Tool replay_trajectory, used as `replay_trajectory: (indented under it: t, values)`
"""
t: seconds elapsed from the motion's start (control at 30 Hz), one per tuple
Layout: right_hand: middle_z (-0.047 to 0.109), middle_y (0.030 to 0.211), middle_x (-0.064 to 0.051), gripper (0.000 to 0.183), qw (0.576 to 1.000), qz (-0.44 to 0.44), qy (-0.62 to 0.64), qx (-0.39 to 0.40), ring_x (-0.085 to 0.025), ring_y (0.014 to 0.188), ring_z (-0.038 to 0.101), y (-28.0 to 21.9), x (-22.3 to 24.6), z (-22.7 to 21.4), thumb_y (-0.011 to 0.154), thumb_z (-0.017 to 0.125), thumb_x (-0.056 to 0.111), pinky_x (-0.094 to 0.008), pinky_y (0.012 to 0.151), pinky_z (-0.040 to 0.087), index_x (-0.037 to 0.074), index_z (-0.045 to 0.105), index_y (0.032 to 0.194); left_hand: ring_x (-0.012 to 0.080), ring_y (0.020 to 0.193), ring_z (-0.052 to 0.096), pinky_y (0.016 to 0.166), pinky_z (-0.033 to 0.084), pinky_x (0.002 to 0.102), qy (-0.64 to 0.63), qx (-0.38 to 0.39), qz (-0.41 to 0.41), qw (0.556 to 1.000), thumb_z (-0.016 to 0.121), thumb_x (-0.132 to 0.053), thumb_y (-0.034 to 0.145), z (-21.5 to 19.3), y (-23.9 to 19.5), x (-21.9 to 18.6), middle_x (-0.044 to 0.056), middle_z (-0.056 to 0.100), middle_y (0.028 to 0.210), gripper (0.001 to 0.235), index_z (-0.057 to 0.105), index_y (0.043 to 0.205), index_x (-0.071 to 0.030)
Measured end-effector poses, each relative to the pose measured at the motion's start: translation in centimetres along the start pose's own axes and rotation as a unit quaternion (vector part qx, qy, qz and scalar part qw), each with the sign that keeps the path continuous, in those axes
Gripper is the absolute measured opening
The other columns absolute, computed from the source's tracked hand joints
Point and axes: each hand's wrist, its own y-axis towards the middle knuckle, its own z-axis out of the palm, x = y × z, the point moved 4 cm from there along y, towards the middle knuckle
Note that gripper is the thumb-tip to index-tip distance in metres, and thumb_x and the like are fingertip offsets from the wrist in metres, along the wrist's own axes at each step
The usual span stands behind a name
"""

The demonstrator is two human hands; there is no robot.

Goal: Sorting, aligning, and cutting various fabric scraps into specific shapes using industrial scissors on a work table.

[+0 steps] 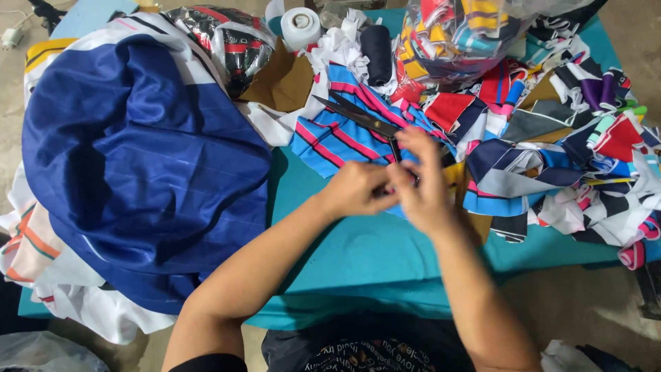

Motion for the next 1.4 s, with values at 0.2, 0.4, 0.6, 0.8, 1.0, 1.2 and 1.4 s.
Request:
replay_trajectory:
  t: [0.2,0.4,0.6,0.8,1.0,1.2,1.4]
  values:
    - [0.068,0.133,-0.015,0.051,0.991,0.035,-0.115,0.064,-0.036,0.121,0.066,-1.8,-0.3,3.5,0.102,0.063,0.042,-0.05,0.091,0.059,0.014,0.058,0.144,0.0259,0.046,0.056,0.048,0.047,0.034,-0.025,-0.019,-0.069,0.997,0.076,-0.03,0.077,1.4,-1.6,3.2,0.001,0.052,0.049,0.025,0.056,0.065,-0.02]
    - [0.06,0.137,-0.031,0.069,0.913,0.216,-0.256,0.232,-0.05,0.117,0.066,-2.7,7.1,-2.3,0.095,0.065,0.039,-0.061,0.097,0.053,0.004,0.05,0.152,0.0229,0.042,0.055,0.045,0.043,0.03,-0.088,-0.048,-0.113,0.988,0.066,-0.015,0.088,-0.1,-0.6,3.3,0.005,0.055,0.048,0.026,0.055,0.064,-0.013]
    - [0.054,0.088,-0.03,0.065,0.892,-0.359,-0.081,-0.263,-0.027,0.057,0.059,-9.7,7.4,-8.4,0.085,0.061,0.045,-0.034,0.048,0.039,0.009,0.027,0.127,0.0114,0.051,0.043,0.051,0.036,0.029,-0.062,-0.026,-0.122,0.99,0.071,-0.013,0.098,-0.9,-0.6,4.0,-0.002,0.049,0.06,0.034,0.051,0.071,-0.011]
    - [0.085,0.089,0.0,0.057,0.812,0.326,-0.445,0.191,-0.037,0.084,0.078,-8.3,4.0,-10.4,0.091,0.051,0.056,-0.049,0.071,0.055,0.045,0.052,0.146,0.0118,0.048,0.045,0.048,0.036,0.028,-0.03,0.018,-0.108,0.994,0.07,-0.015,0.098,-0.5,-0.4,4.0,-0.002,0.049,0.057,0.034,0.05,0.07,-0.013]
    - [0.063,0.093,-0.03,0.023,0.928,-0.206,-0.183,-0.249,-0.041,0.091,0.068,-8.7,5.0,-8.6,0.079,0.044,-0.023,-0.065,0.123,0.045,-0.005,0.045,0.093,0.0127,0.049,0.046,0.049,0.038,0.029,-0.028,0.022,-0.111,0.993,0.07,-0.015,0.098,-0.5,-0.7,4.2,-0.001,0.049,0.058,0.034,0.049,0.071,-0.013]
    - [0.069,0.114,-0.036,0.038,0.98,0.046,-0.08,-0.176,-0.037,0.115,0.071,-7.2,1.9,-8.2,0.106,0.06,-0.008,-0.031,0.05,0.056,-0.01,0.047,0.142,0.0126,0.049,0.046,0.049,0.037,0.028,-0.026,0.033,-0.122,0.992,0.071,-0.017,0.098,-0.2,-0.7,4.2,-0.002,0.05,0.058,0.033,0.051,0.072,-0.013]
    - [0.069,0.118,-0.036,0.045,0.983,-0.012,-0.094,-0.157,-0.043,0.082,0.074,-7.3,-0.8,-9.2,0.098,0.037,-0.025,-0.04,0.051,0.063,-0.009,0.05,0.138,0.0132,0.05,0.046,0.049,0.037,0.029,-0.021,0.036,-0.128,0.991,0.071,-0.018,0.098,-0.1,-0.7,4.4,-0.001,0.049,0.058,0.034,0.051,0.072,-0.013]
